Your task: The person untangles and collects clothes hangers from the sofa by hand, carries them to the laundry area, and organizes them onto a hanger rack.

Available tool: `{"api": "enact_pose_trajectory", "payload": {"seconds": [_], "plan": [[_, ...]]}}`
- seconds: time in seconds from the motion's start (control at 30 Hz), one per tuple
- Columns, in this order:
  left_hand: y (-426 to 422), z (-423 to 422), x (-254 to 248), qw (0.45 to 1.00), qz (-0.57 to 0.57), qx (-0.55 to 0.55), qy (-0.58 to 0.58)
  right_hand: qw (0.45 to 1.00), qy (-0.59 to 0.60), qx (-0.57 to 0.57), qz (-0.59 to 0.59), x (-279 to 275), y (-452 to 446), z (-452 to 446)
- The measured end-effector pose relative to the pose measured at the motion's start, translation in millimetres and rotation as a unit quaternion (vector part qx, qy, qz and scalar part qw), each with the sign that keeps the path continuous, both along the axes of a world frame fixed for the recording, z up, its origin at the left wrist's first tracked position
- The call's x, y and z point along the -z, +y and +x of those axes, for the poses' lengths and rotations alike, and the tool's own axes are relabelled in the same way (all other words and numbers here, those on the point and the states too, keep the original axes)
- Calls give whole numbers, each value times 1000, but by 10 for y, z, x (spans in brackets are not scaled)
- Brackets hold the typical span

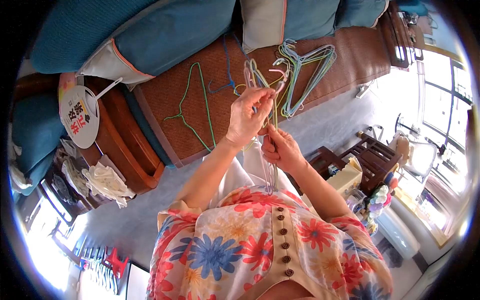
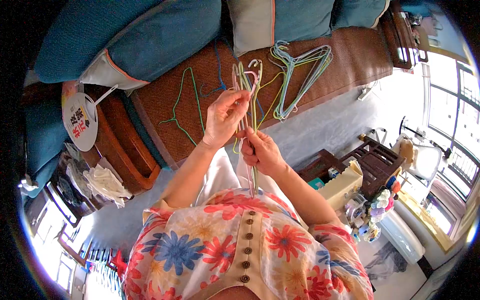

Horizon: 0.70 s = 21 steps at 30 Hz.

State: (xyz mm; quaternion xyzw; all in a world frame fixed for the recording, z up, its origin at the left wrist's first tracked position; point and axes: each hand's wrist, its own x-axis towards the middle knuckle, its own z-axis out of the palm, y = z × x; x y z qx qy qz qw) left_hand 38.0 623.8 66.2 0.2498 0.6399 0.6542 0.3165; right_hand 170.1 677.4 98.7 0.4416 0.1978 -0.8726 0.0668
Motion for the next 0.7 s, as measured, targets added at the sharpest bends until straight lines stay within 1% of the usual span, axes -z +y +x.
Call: {"api": "enact_pose_trajectory", "payload": {"seconds": [0.07, 0.1, 0.17, 0.2, 0.27, 0.3, 0.33, 0.4, 0.5, 0.6, 0.63, 0.7], "plan": [[-40, 1, 30, 999, 4, 25, 20, 999, -11, -5, -41, -29, -5, 39], [-53, 19, 61, 1000, 21, -8, 6, 999, -26, -5, -40, -38, -5, 78], [-174, 59, 368, 994, 15, -73, -82, 998, -57, -5, -38, -51, 22, 181], [-265, 69, 566, 986, 12, -106, -126, 998, -61, 14, -26, -46, 62, 238], [-493, -29, 944, 981, -174, -72, -41, 996, -70, 54, -3, -25, 160, 356], [-639, 29, 1464, 971, -214, -66, -85, 995, -74, 59, 30, -62, 207, 353], [-714, 47, 1649, 956, -279, -42, -81, 995, -69, 61, 49, -66, 255, 382], [-735, 100, 1860, 941, -336, 14, -38, 990, -105, 67, 72, -52, 329, 436], [-625, 317, 2438, 929, -370, 17, -7, 988, -93, 72, 101, 73, 387, 611], [-335, 294, 2533, 896, -444, 17, -3, 987, -90, 72, 110, 172, 413, 743], [-228, 254, 2492, 895, -438, -16, -82, 987, -85, 65, 118, 201, 410, 782], [-26, 168, 2457, 876, -414, -82, -233, 987, -85, 52, 122, 247, 429, 840]]}}
